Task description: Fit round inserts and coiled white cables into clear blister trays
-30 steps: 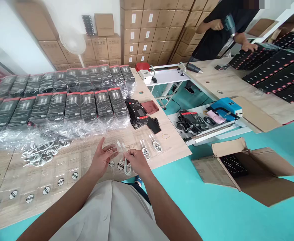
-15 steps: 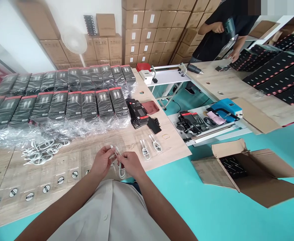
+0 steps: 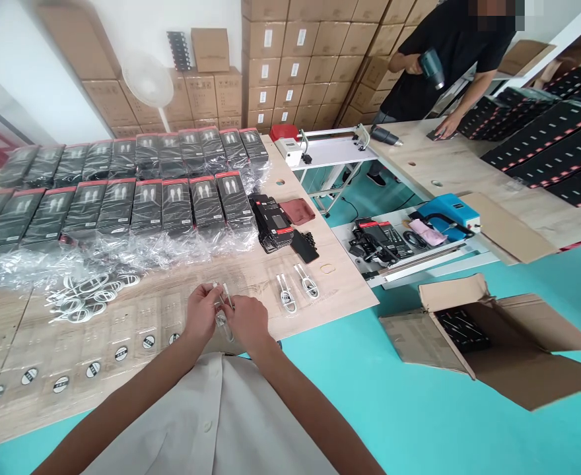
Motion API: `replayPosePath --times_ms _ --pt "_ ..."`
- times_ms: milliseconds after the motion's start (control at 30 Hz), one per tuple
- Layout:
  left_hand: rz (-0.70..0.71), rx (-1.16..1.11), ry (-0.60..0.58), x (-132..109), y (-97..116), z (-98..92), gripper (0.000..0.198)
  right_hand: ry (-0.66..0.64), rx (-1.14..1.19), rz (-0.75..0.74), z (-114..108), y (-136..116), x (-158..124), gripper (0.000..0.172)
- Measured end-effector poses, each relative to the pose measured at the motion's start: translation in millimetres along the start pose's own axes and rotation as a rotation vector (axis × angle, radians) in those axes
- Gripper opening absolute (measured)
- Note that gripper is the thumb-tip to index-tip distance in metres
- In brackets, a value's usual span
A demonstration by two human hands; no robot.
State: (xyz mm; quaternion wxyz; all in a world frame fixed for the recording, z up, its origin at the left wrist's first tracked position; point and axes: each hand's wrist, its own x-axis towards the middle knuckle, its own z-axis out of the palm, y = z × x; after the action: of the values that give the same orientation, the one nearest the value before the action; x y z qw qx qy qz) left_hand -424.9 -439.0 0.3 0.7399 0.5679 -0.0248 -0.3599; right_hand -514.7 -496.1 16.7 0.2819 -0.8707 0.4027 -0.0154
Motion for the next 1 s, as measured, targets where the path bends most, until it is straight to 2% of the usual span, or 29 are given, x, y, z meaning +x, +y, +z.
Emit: replayPosePath --times_ms 100,200,333,400,567,667,833,1000 --pt "-0.042 -0.018 0.019 5.3 -0.1 -2.1 0.033 0.000 -0.106 -0.018 3.8 -4.8 1.7 0.027" --pt "-0.047 -0.036 0.018 8.6 1.2 -4.8 0.034 0.031 -0.090 -0.040 5.3 -4.4 0.6 0.024" --pt "-0.056 -0.072 0.037 7.5 7.2 -6.9 0.035 0.200 0.017 -0.141 1.8 3.6 -3.1 0.027" --pt "-0.056 -0.111 0.035 5.0 11.1 -6.9 0.035 0.246 0.135 -0.188 -1.5 8.9 -2.4 0.027" --pt "-0.108 -0.183 -0.048 -1.8 16.2 -7.5 0.037 0.036 0.531 -0.136 -9.7 18.6 3.9 0.024" --pt "-0.168 -0.165 -0.129 -3.7 15.6 -9.2 0.036 -0.003 0.597 -0.083 -11.9 20.6 4.7 0.020" --pt "-0.198 -0.095 -0.228 -7.9 16.9 -8.8 0.023 0.007 0.354 -0.182 -17.4 17.3 3.0 0.020" --pt "-0.194 -0.058 -0.170 -14.0 18.3 -1.9 0.025 -0.039 0.089 -0.239 -27.6 10.3 0.9 0.025"
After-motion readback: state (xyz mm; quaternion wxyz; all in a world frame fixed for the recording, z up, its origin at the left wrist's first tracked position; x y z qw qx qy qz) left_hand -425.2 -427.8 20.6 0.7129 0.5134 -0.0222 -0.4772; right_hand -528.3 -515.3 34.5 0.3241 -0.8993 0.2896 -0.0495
